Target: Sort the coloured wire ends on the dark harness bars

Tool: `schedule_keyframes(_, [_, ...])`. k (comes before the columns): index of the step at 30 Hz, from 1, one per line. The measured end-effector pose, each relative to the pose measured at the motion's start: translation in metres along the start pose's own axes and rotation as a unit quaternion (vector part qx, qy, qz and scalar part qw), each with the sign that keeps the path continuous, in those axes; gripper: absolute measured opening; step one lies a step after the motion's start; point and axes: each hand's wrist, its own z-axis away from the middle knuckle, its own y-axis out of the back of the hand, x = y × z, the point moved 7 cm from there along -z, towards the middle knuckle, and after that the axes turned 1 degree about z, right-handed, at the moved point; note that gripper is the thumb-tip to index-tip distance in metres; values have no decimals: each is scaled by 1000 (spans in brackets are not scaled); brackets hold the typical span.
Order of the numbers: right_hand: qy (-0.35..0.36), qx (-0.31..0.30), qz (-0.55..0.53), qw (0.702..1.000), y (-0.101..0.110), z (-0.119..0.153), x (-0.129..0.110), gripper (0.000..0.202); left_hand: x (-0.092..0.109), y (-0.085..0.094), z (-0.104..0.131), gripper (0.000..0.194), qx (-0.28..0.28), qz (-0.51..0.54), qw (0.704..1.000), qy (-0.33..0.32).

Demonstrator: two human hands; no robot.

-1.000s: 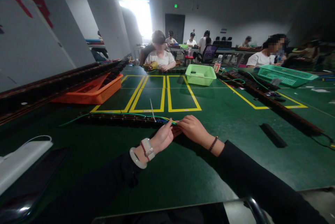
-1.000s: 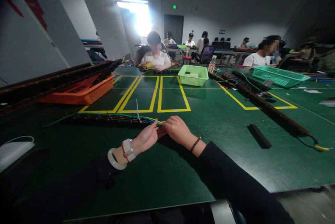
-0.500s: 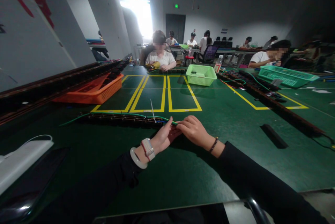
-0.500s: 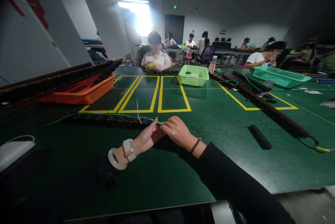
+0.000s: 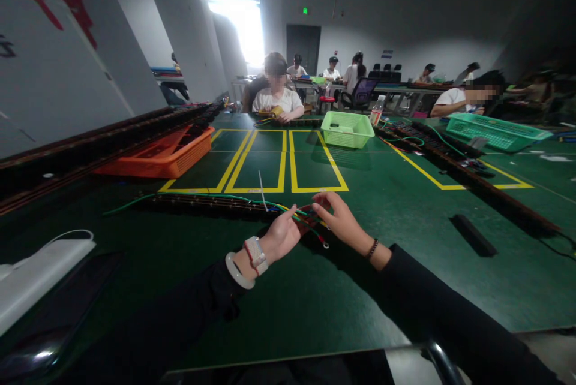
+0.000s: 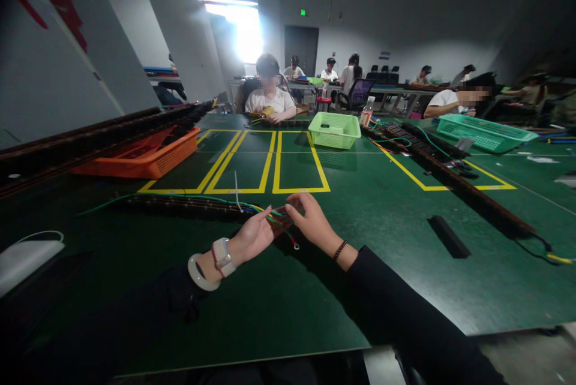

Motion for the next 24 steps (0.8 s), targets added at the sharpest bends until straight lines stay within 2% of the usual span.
schedule_keyframes(3, [-121,-78,-126,982,-14,-2,29,20,1,-1,0,38,-11,-6,1000,-5])
schedule_keyframes(5, [-167,-146,-199,955,-26,1,34,23,2,-1,1,40,-6,-11,1000,-6])
schedule_keyframes(9, [-211,-259,-339,879,-42,13,18,28,0,-3,2,42,-17,-28,999,7])
schedule_keyframes(11, [-221,-294,-400,839,-46,19,8,29,-2,-5,3,43,-28,-39,999,19])
schedule_keyframes(13, [-223,-310,-416,825,-48,22,3,28,-2,-6,4,43,-29,-47,998,26])
schedule_keyframes(15, [-221,-300,-387,844,-47,22,4,27,-2,-5,4,42,-19,-50,998,23])
schedule_keyframes(19, [-189,-251,-231,921,-41,15,11,32,-1,-5,4,39,-2,-43,999,10])
schedule_keyframes(22, [-88,-195,-51,976,-32,8,4,28,-1,-5,3,36,9,-41,999,-1])
schedule_keyframes(24, [-6,-157,63,985,-28,7,-5,24,0,-5,3,35,11,-35,999,-7])
